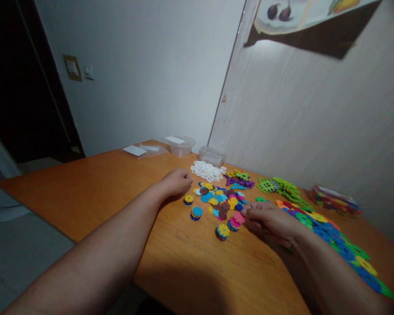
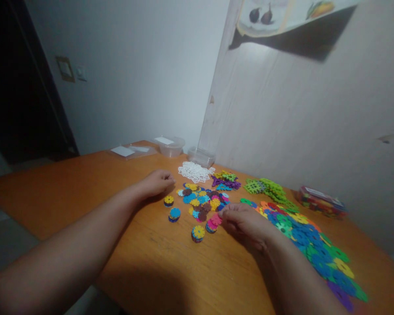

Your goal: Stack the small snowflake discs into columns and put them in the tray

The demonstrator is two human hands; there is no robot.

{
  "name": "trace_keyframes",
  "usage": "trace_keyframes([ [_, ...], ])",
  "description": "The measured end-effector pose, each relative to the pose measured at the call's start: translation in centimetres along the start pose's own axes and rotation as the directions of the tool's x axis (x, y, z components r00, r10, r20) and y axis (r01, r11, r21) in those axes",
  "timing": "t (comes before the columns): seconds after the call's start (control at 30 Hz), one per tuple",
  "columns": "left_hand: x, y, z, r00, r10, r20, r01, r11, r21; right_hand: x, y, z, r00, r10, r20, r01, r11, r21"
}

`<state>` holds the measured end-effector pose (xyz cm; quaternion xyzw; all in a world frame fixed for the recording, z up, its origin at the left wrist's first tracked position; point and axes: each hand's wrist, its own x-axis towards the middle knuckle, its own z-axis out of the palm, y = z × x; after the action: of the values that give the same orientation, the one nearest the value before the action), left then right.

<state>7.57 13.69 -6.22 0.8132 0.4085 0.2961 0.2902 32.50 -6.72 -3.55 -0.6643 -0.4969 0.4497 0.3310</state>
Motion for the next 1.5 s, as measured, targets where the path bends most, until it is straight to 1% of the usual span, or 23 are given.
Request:
trace_keyframes([
  [0.07, 0.0, 0.0, 0.0, 1.000, -0.008, 0.004, 0.008, 1.000, -0.013, 0.2, 0.3, 0.1, 0.993, 0.023, 0.113, -0.032, 0.997, 0.075],
  [0.1, 0.0, -0.1, 0.0, 1.000, -0.011, 0.007, 0.011, 1.000, -0.018, 0.3, 0.4, 0.1, 0.990, 0.031, 0.138, -0.045, 0.994, 0.098],
  [0.17, 0.0, -0.1, 0.0, 1.000, -0.018, 0.006, 0.018, 1.000, -0.021, 0.5, 0.7, 0.3, 0.992, 0.045, 0.120, -0.059, 0.991, 0.116],
  [0.23, 0.0, -0.1, 0.0, 1.000, -0.021, 0.001, 0.021, 1.000, -0.023, 0.3, 0.7, 0.7, 0.996, 0.051, 0.077, -0.061, 0.988, 0.140],
  [0.33, 0.0, -0.1, 0.0, 1.000, -0.016, -0.011, 0.016, 0.999, -0.034, -0.4, 0.2, 1.3, 0.998, -0.021, 0.053, 0.012, 0.987, 0.163],
  [0.4, 0.1, -0.1, 0.0, 1.000, -0.004, -0.011, 0.004, 0.999, -0.032, -1.0, -0.4, 1.7, 0.993, -0.080, 0.086, 0.074, 0.994, 0.075],
  [0.47, 0.1, -0.1, 0.0, 1.000, 0.005, -0.011, -0.006, 1.000, -0.021, -1.5, -0.9, 1.8, 0.987, -0.104, 0.120, 0.116, 0.988, -0.106],
  [0.57, 0.2, -0.2, 0.0, 1.000, 0.000, -0.011, 0.000, 1.000, -0.017, -1.6, -1.2, 1.7, 0.987, -0.126, 0.102, 0.156, 0.909, -0.385],
  [0.67, 0.3, -0.2, 0.0, 1.000, 0.003, -0.005, -0.003, 1.000, -0.012, -1.3, -0.9, 1.6, 0.988, -0.143, 0.062, 0.153, 0.829, -0.538],
  [0.8, 0.2, -0.1, -0.1, 1.000, 0.000, -0.005, 0.000, 1.000, -0.018, -0.8, -0.5, 1.7, 0.987, -0.154, 0.052, 0.154, 0.782, -0.604],
  [0.93, 0.0, -0.1, -0.1, 1.000, -0.008, -0.022, 0.007, 0.999, -0.039, -0.8, -0.7, 2.0, 0.988, -0.151, 0.036, 0.138, 0.744, -0.654],
  [1.0, 0.0, -0.1, 0.0, 1.000, -0.007, -0.019, 0.006, 0.999, -0.031, -1.0, -0.9, 2.1, 0.989, -0.143, 0.037, 0.133, 0.753, -0.644],
  [1.1, 0.0, -0.2, 0.0, 1.000, -0.012, -0.003, 0.011, 1.000, -0.019, -1.1, -1.1, 2.0, 0.991, -0.125, 0.035, 0.122, 0.796, -0.594],
  [1.2, 0.1, -0.1, -0.1, 1.000, 0.002, 0.006, -0.002, 1.000, 0.015, -0.9, -0.9, 1.3, 0.988, -0.147, -0.040, 0.103, 0.837, -0.538],
  [1.3, 0.2, 0.0, -0.2, 1.000, 0.023, 0.003, -0.024, 0.999, 0.035, 0.0, 0.0, 0.3, 0.958, -0.211, -0.193, 0.079, 0.843, -0.531],
  [1.33, 0.2, 0.0, -0.2, 1.000, 0.024, 0.001, -0.024, 0.999, 0.032, 0.4, 0.3, 0.0, 0.943, -0.230, -0.238, 0.060, 0.826, -0.560],
  [1.4, 0.2, -0.1, -0.2, 1.000, 0.019, 0.001, -0.019, 1.000, 0.013, 1.1, 1.0, -0.4, 0.921, -0.254, -0.294, 0.010, 0.772, -0.636],
  [1.5, 0.2, -0.3, 0.0, 1.000, 0.002, 0.003, -0.002, 1.000, -0.009, 2.0, 1.6, -0.5, 0.909, -0.256, -0.329, -0.061, 0.699, -0.712],
])
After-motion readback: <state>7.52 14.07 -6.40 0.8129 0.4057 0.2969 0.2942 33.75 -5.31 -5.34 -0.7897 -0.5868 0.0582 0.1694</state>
